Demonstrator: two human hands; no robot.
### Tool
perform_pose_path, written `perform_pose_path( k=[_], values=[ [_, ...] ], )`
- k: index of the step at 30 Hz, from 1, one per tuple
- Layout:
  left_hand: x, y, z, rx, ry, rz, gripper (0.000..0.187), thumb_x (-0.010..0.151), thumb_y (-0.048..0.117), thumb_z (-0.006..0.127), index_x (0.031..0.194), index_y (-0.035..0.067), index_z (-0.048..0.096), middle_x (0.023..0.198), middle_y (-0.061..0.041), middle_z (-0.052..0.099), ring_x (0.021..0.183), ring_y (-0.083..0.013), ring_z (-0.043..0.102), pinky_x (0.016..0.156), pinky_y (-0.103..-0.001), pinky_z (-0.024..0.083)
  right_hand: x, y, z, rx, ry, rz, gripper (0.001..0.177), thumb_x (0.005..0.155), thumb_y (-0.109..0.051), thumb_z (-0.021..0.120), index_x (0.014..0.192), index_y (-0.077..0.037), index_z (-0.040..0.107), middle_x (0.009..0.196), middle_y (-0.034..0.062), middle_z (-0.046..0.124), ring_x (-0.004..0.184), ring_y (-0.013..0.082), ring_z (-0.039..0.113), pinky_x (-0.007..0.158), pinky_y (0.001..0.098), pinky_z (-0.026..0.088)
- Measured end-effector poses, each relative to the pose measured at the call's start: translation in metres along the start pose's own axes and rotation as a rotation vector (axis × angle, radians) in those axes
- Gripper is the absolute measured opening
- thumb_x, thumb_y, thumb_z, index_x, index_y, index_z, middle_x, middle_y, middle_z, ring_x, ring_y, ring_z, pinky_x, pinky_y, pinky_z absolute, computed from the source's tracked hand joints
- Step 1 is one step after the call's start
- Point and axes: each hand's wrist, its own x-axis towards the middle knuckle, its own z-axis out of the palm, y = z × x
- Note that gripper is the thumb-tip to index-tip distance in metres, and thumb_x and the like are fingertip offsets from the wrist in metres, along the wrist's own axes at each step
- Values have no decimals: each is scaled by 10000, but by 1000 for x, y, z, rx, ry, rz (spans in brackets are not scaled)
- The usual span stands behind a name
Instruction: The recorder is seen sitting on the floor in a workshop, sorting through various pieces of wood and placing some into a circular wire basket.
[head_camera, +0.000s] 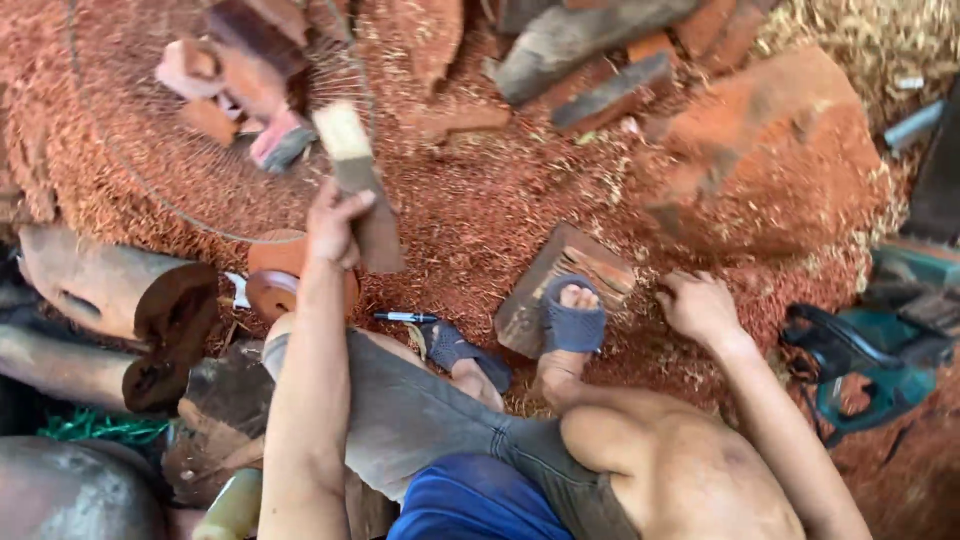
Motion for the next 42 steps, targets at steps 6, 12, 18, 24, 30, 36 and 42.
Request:
perform_pose_path(
  k=[6,12,18,24,30,36,42],
  values=[
    [16,84,-43,-233,316,247,379,877,66,654,1252,90,604,1060,-99,729,803,-219,704,691,-367,588,14,-28,-105,447,383,47,497,977,-284,688,1440,-122,607,1379,139,659,1250,309,637,1084,457,482],
    [25,-31,-36,1160,191,423,758,695,537,891,1244,70,658,1155,-180,722,1107,-360,679,965,-485,518,40,-62,-181,306,534,39,607,980,-283,707,1534,-110,529,1429,180,630,1276,339,618,1103,474,467],
    [52,-60,-14,1479,161,367,270,910,180,595,1165,120,661,1094,-201,670,1027,-391,685,878,-525,543,26,-105,-217,-11,430,-28,689,889,-310,751,1512,-115,529,1463,215,577,1305,409,547,1068,512,436],
    [82,-72,-14,1567,65,290,253,994,156,504,1159,71,677,1096,-203,708,955,-398,733,800,-517,599,50,-133,-251,-1,473,-24,648,897,-295,753,1493,-135,554,1448,214,573,1325,415,539,1111,499,427],
    [64,-81,20,1601,20,251,313,954,136,509,1224,36,634,1105,-222,710,950,-395,737,797,-499,600,128,-98,-254,19,632,-82,910,788,-150,819,1573,-82,362,1587,215,365,1463,393,330,1178,491,312],
    [17,-66,36,1596,20,30,459,962,125,498,1416,152,559,1217,-197,681,1043,-384,713,870,-516,579,191,-92,-340,-332,666,-183,1013,672,-149,911,1524,-69,371,1566,202,407,1476,411,299,1182,526,266],
    [-49,-55,78,1530,453,345,724,908,439,640,1516,114,420,1483,-252,478,1410,-435,434,1169,-577,343,181,-94,-327,-244,297,-102,387,814,-144,800,1154,-21,662,1069,187,718,927,290,716,882,433,595]
  ],
)
